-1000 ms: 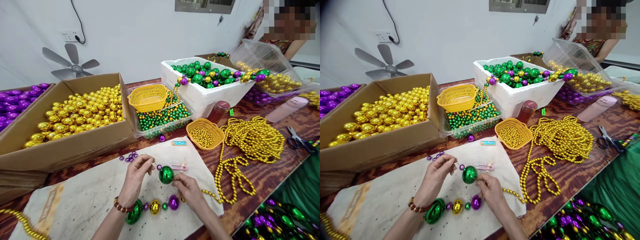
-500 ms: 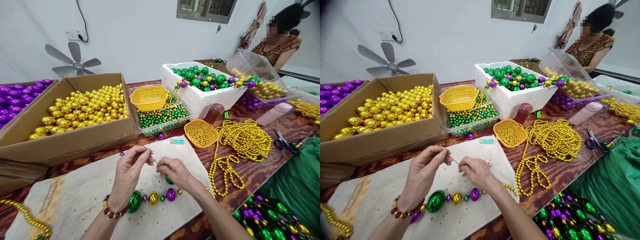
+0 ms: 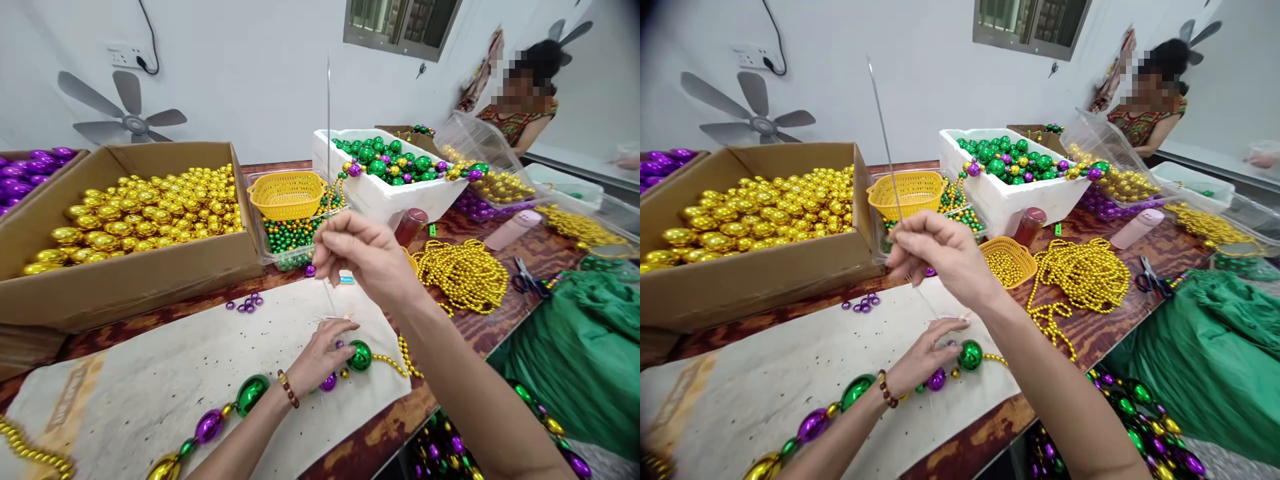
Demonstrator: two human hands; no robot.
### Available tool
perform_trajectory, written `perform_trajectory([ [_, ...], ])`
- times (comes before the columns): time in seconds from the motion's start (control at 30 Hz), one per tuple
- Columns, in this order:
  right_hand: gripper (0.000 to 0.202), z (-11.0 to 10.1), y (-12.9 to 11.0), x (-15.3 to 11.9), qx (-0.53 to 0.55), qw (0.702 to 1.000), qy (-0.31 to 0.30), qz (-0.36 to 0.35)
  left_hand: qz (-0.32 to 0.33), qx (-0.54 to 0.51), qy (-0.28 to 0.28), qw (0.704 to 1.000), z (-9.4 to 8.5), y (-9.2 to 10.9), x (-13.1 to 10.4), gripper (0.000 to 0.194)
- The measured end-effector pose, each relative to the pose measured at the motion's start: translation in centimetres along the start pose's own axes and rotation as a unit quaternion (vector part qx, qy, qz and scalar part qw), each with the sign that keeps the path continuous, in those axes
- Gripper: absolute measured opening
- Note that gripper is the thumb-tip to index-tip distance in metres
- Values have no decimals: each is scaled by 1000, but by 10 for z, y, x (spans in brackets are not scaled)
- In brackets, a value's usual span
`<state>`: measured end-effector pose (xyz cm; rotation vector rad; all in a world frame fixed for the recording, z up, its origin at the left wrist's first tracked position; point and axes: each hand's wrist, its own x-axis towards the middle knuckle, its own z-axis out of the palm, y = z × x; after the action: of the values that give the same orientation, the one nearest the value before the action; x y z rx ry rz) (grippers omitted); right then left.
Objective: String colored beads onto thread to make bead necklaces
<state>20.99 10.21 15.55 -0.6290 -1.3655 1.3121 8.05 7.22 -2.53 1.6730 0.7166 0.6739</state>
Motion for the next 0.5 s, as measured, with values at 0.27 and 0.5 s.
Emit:
perform_trajectory([
  [0.27, 43, -7, -69, 15, -148, 977, 114, -106, 13, 63, -19, 998, 10, -29, 8, 20],
  [0.5, 25, -44, -122, 2, -214, 931, 147, -255, -21, 118, -7, 993, 3, -45, -5, 20],
])
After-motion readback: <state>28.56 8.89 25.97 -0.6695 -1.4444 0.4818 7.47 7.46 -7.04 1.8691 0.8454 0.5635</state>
